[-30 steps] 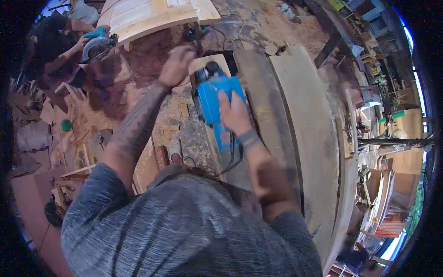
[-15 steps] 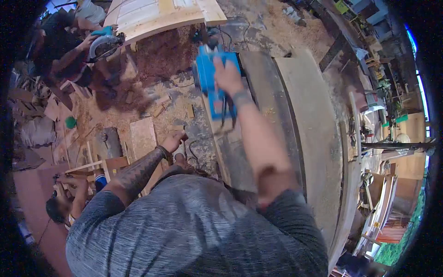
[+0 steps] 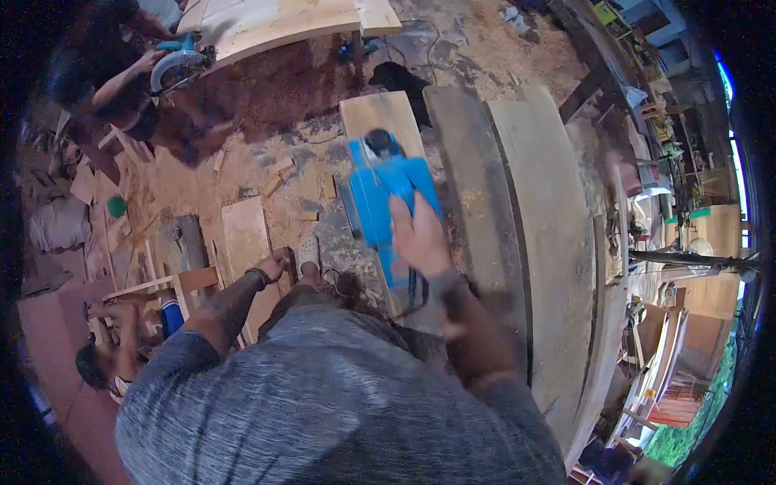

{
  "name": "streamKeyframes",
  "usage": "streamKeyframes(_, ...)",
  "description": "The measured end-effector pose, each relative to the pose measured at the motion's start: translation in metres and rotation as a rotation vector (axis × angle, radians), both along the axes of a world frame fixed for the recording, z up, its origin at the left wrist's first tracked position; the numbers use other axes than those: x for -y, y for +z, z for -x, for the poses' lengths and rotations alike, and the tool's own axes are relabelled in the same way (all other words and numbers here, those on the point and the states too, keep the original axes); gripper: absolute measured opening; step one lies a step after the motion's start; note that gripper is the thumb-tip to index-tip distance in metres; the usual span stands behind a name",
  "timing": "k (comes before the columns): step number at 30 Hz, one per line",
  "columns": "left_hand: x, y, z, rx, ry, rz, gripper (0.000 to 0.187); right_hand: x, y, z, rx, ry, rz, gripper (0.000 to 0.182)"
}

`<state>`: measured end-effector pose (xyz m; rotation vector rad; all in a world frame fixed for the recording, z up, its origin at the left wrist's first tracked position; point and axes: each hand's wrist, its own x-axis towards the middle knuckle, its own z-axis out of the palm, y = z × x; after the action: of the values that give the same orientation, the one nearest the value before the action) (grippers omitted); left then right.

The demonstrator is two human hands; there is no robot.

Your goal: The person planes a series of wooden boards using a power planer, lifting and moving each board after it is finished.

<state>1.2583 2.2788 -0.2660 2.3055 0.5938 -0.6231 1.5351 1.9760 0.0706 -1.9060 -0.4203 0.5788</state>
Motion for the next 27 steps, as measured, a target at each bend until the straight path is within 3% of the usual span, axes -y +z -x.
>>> streamKeyframes(7,-0.007,0.013,0.018,-0.096,0.150,0.134,0.048,-0.117,-0.021,-0.109,0.186,0.030,-0.009,0.052)
streamKeyframes(10,-0.020,-0.053,0.041,-0.009,-0.072,-0.033,0.052,-0.163,-0.016,-0.150,0.152,0.062,-0.024,0.054)
streamKeyframes(13,-0.009,0.030,0.016,-0.123,0.062,0.126,0.051,-0.195,0.001,-0.174,0.131,-0.015,0.044,0.055)
streamKeyframes(14,-0.013,0.036,0.008,-0.086,0.075,0.114,0.051,-0.193,0.002,-0.175,0.114,-0.004,0.007,0.057)
streamKeyframes(17,-0.012,0.033,-0.004,-0.004,0.078,0.124,0.049,-0.149,-0.001,-0.145,0.073,0.014,-0.020,0.059)
streamKeyframes(19,-0.023,0.011,-0.015,0.039,0.070,0.152,0.048,-0.086,0.031,-0.084,0.087,-0.008,0.041,0.053)
streamKeyframes(20,-0.020,0.023,-0.024,0.029,0.068,0.152,0.047,-0.053,0.015,-0.067,0.072,-0.023,0.015,0.047)
streamKeyframes(23,-0.017,-0.018,-0.053,0.149,-0.014,0.138,0.044,0.066,0.003,0.012,-0.009,-0.072,0.130,0.035)
streamKeyframes(25,0.011,0.006,-0.092,0.238,0.265,0.562,0.040,0.122,0.011,0.061,-0.177,-0.166,0.125,0.038)
streamKeyframes(27,0.050,0.075,-0.140,0.184,0.581,1.034,0.039,0.138,0.009,0.078,-0.286,-0.219,0.080,0.038)
